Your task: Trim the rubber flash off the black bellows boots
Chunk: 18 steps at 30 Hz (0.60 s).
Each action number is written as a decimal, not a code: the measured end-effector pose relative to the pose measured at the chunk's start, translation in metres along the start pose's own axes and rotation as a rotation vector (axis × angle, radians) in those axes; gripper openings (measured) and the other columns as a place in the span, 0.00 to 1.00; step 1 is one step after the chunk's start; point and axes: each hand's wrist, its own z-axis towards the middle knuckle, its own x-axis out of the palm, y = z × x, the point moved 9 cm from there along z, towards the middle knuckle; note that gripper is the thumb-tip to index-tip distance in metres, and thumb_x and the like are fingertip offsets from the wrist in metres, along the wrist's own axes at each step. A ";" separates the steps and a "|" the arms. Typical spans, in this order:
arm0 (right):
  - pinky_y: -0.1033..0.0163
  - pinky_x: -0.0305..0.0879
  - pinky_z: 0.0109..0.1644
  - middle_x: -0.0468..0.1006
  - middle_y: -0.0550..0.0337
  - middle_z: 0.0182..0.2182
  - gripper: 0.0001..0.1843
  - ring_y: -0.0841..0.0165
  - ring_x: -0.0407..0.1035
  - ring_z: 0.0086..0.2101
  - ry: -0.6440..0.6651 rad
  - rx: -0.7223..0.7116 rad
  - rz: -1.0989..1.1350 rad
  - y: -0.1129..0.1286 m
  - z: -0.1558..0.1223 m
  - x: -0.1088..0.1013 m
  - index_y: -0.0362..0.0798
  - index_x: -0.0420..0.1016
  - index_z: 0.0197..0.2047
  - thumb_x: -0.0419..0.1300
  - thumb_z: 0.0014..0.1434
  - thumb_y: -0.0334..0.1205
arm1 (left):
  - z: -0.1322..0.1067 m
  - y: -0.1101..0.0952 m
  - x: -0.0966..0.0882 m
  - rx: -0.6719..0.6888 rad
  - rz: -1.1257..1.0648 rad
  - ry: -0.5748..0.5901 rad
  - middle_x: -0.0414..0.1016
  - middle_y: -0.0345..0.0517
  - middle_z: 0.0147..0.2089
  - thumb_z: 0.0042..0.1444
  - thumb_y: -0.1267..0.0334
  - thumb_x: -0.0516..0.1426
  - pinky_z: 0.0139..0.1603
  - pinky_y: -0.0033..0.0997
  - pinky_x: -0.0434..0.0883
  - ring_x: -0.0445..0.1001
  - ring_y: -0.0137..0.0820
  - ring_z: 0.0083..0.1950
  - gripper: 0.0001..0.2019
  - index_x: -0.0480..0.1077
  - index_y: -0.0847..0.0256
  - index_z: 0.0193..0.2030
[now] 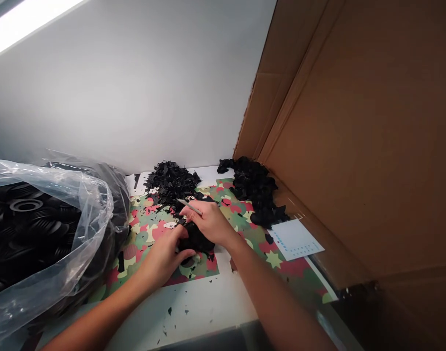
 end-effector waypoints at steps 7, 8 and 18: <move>0.60 0.68 0.50 0.84 0.57 0.47 0.12 0.61 0.76 0.45 0.275 -0.051 0.085 0.008 -0.005 0.045 0.51 0.79 0.51 0.66 0.65 0.41 | -0.002 0.019 -0.045 0.021 -0.126 -0.206 0.76 0.38 0.33 0.51 0.68 0.66 0.33 0.30 0.69 0.74 0.34 0.34 0.10 0.68 0.56 0.34; 0.60 0.68 0.49 0.84 0.57 0.45 0.12 0.61 0.76 0.44 0.259 -0.047 0.040 0.006 -0.005 0.047 0.51 0.79 0.50 0.67 0.64 0.42 | -0.003 0.018 -0.049 0.037 -0.114 -0.227 0.77 0.39 0.34 0.51 0.68 0.66 0.35 0.31 0.70 0.76 0.35 0.35 0.10 0.69 0.56 0.35; 0.62 0.49 0.32 0.76 0.62 0.29 0.10 0.69 0.64 0.27 0.205 -0.277 -0.662 0.016 -0.009 0.055 0.48 0.74 0.34 0.57 0.68 0.29 | -0.004 0.012 -0.045 0.244 0.020 -0.190 0.73 0.40 0.35 0.54 0.74 0.63 0.35 0.31 0.72 0.75 0.33 0.33 0.12 0.78 0.53 0.41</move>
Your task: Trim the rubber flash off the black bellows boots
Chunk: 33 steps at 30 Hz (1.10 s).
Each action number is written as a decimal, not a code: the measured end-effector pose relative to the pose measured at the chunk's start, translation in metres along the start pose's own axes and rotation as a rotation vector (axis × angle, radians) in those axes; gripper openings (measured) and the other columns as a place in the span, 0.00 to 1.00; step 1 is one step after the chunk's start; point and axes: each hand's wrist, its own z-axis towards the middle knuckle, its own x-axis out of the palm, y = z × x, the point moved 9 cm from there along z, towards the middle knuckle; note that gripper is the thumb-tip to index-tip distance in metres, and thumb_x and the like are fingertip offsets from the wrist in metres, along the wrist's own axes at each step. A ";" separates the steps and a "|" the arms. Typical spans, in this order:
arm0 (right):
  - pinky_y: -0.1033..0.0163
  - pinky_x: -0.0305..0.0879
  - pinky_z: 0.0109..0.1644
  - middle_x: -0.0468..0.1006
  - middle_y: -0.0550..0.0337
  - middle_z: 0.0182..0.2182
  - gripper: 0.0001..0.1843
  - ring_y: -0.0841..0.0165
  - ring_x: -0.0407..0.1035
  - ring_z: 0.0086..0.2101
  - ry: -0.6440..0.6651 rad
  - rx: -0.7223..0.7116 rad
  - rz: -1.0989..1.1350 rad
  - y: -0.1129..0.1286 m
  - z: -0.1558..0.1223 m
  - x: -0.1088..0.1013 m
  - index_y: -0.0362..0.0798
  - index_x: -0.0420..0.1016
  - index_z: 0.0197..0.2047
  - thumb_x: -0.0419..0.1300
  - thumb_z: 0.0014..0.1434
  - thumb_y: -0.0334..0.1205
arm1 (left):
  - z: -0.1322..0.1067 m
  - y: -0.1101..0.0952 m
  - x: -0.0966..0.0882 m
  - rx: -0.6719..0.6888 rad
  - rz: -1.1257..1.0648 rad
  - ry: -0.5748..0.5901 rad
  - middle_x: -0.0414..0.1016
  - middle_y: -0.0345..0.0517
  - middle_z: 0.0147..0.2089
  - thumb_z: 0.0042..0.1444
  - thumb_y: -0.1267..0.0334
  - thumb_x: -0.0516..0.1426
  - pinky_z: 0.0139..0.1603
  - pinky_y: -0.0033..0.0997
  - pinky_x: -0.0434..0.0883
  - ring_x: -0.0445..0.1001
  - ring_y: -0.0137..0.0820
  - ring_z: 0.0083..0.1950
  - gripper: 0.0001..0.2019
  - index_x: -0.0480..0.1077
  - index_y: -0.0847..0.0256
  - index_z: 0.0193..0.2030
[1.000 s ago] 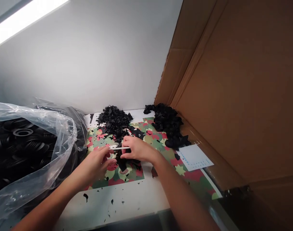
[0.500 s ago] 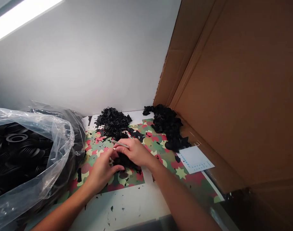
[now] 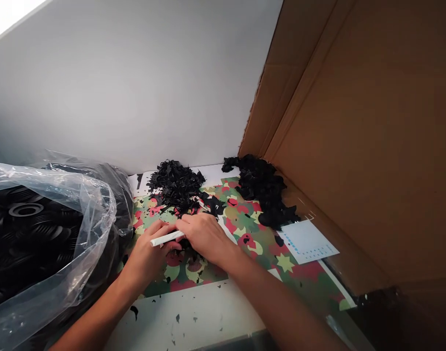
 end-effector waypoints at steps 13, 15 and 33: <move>0.59 0.47 0.35 0.67 0.63 0.22 0.09 0.67 0.56 0.25 -0.102 -0.287 0.076 0.011 -0.002 -0.006 0.50 0.72 0.31 0.53 0.55 0.27 | 0.003 -0.013 -0.026 -0.028 -0.127 -0.166 0.73 0.39 0.27 0.60 0.66 0.59 0.29 0.27 0.66 0.71 0.30 0.27 0.11 0.79 0.54 0.28; 0.59 0.47 0.35 0.65 0.63 0.22 0.10 0.66 0.56 0.26 -0.146 -0.305 0.084 0.012 -0.002 -0.012 0.50 0.71 0.31 0.52 0.56 0.28 | -0.002 -0.016 -0.034 -0.045 -0.179 -0.263 0.75 0.39 0.26 0.60 0.65 0.61 0.29 0.29 0.68 0.73 0.31 0.28 0.09 0.80 0.54 0.29; 0.59 0.58 0.43 0.81 0.57 0.34 0.09 0.66 0.70 0.33 -0.136 -0.196 0.097 -0.015 0.010 -0.002 0.48 0.79 0.34 0.59 0.65 0.31 | -0.009 -0.036 -0.089 0.004 -0.513 -0.481 0.79 0.39 0.32 0.54 0.54 0.69 0.36 0.29 0.75 0.76 0.31 0.35 0.08 0.82 0.54 0.33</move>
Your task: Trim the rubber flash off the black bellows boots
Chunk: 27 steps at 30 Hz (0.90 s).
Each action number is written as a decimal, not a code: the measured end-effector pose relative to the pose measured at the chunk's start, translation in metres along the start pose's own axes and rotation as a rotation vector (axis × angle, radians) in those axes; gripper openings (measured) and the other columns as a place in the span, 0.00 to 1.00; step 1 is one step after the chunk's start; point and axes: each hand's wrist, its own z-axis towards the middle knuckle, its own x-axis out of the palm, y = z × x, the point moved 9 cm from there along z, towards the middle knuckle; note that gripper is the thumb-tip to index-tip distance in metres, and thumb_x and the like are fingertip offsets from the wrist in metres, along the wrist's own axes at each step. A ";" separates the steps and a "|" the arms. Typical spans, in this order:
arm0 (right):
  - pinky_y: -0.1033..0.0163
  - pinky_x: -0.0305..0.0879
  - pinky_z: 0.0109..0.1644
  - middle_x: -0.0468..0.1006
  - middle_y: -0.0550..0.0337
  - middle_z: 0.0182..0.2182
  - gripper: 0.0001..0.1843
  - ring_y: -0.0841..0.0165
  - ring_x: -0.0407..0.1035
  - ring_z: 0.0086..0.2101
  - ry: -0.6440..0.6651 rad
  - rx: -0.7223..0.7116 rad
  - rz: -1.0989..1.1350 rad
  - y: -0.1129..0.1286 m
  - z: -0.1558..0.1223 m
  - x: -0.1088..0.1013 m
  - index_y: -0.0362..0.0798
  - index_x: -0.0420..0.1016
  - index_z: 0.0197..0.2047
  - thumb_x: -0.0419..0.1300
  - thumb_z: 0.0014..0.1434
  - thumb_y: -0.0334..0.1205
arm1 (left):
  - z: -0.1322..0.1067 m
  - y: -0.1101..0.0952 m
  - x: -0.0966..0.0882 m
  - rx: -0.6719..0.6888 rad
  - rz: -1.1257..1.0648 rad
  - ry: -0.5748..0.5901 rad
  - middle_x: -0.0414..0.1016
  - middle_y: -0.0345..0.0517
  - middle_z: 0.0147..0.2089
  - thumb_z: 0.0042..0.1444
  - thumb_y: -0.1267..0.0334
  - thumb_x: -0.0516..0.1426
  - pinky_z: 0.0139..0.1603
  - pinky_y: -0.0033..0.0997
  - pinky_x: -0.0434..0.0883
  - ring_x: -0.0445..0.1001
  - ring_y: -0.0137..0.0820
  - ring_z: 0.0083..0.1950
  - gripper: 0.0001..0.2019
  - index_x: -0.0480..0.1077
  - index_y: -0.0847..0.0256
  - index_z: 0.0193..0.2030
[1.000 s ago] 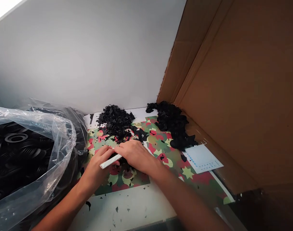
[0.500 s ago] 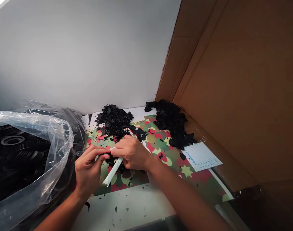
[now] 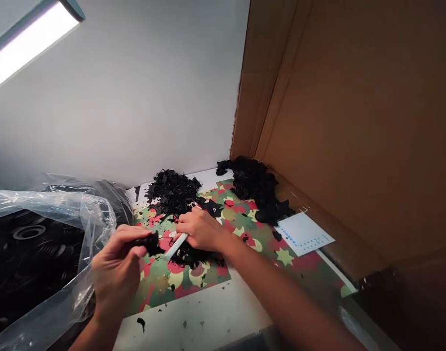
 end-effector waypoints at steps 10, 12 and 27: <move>0.60 0.74 0.43 0.81 0.58 0.36 0.11 0.64 0.77 0.38 -0.503 0.356 0.412 -0.010 -0.029 -0.061 0.53 0.82 0.43 0.60 0.66 0.29 | -0.015 0.066 0.025 -0.418 -0.172 0.074 0.83 0.43 0.41 0.42 0.64 0.74 0.42 0.30 0.78 0.80 0.34 0.42 0.16 0.84 0.54 0.41; 0.60 0.75 0.43 0.82 0.58 0.37 0.11 0.65 0.77 0.38 -0.516 0.318 0.428 0.003 -0.027 -0.064 0.53 0.83 0.43 0.61 0.65 0.29 | -0.015 0.065 0.026 -0.378 -0.107 0.096 0.82 0.43 0.40 0.44 0.64 0.73 0.44 0.30 0.77 0.79 0.34 0.42 0.14 0.84 0.54 0.39; 0.63 0.72 0.36 0.82 0.56 0.36 0.10 0.68 0.76 0.34 -0.363 0.170 0.219 0.042 -0.020 -0.055 0.48 0.82 0.44 0.57 0.71 0.33 | -0.012 0.037 0.032 0.038 0.278 0.197 0.80 0.39 0.30 0.52 0.68 0.70 0.33 0.27 0.73 0.76 0.29 0.30 0.04 0.81 0.57 0.34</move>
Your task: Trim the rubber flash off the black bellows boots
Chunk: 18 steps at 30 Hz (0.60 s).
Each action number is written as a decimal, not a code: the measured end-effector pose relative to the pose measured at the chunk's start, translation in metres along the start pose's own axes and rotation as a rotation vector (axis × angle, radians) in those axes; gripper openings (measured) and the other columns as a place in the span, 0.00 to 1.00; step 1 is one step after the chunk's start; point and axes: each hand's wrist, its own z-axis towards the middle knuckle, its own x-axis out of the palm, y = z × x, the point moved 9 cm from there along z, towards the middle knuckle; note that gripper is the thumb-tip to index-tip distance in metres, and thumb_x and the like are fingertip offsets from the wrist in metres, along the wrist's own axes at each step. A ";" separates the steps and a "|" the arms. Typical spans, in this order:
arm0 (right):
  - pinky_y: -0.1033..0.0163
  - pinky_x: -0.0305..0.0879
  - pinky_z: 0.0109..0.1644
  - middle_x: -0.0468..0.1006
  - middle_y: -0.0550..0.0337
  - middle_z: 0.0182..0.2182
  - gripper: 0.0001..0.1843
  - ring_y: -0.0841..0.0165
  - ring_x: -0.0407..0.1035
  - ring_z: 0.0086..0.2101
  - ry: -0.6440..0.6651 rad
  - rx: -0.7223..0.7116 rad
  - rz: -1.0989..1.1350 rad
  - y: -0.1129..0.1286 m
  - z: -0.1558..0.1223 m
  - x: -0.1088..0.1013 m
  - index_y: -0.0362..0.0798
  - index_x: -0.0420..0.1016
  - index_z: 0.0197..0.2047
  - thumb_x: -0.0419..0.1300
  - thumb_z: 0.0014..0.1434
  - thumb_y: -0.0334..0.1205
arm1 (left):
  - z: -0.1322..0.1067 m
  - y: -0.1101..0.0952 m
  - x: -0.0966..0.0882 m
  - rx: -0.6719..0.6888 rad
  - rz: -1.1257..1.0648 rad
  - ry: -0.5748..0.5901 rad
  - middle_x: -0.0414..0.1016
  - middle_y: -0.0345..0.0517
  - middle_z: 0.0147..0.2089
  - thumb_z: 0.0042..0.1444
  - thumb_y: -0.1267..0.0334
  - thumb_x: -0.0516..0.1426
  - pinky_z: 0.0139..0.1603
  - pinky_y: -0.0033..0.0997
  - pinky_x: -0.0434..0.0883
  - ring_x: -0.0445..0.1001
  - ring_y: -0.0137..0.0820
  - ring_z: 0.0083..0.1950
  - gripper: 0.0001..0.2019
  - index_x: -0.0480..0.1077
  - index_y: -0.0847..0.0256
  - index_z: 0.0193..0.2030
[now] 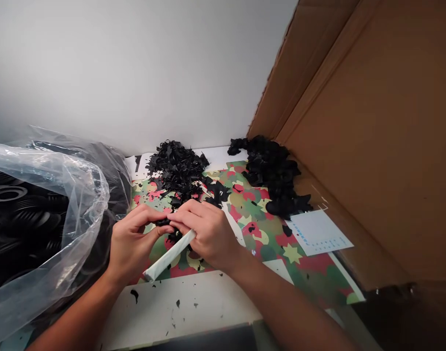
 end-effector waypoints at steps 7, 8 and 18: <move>0.61 0.65 0.36 0.82 0.58 0.31 0.12 0.68 0.73 0.30 0.009 -0.069 -0.177 0.008 -0.001 0.005 0.48 0.78 0.37 0.55 0.70 0.30 | -0.001 -0.002 0.003 0.041 0.024 0.005 0.79 0.41 0.32 0.54 0.62 0.70 0.30 0.27 0.74 0.75 0.30 0.31 0.08 0.81 0.57 0.40; 0.62 0.65 0.36 0.81 0.58 0.31 0.12 0.68 0.73 0.30 0.000 -0.057 -0.179 0.007 -0.001 0.005 0.48 0.77 0.35 0.55 0.69 0.29 | -0.001 -0.003 0.004 0.047 0.026 0.010 0.78 0.40 0.31 0.54 0.62 0.70 0.29 0.27 0.74 0.75 0.29 0.30 0.08 0.81 0.57 0.40; 0.64 0.61 0.30 0.75 0.61 0.30 0.07 0.69 0.66 0.26 -0.171 0.424 -0.125 -0.072 -0.002 -0.028 0.50 0.73 0.31 0.58 0.56 0.30 | -0.001 0.005 0.003 -0.068 -0.141 0.042 0.81 0.44 0.37 0.54 0.57 0.70 0.39 0.33 0.77 0.78 0.34 0.38 0.11 0.80 0.56 0.43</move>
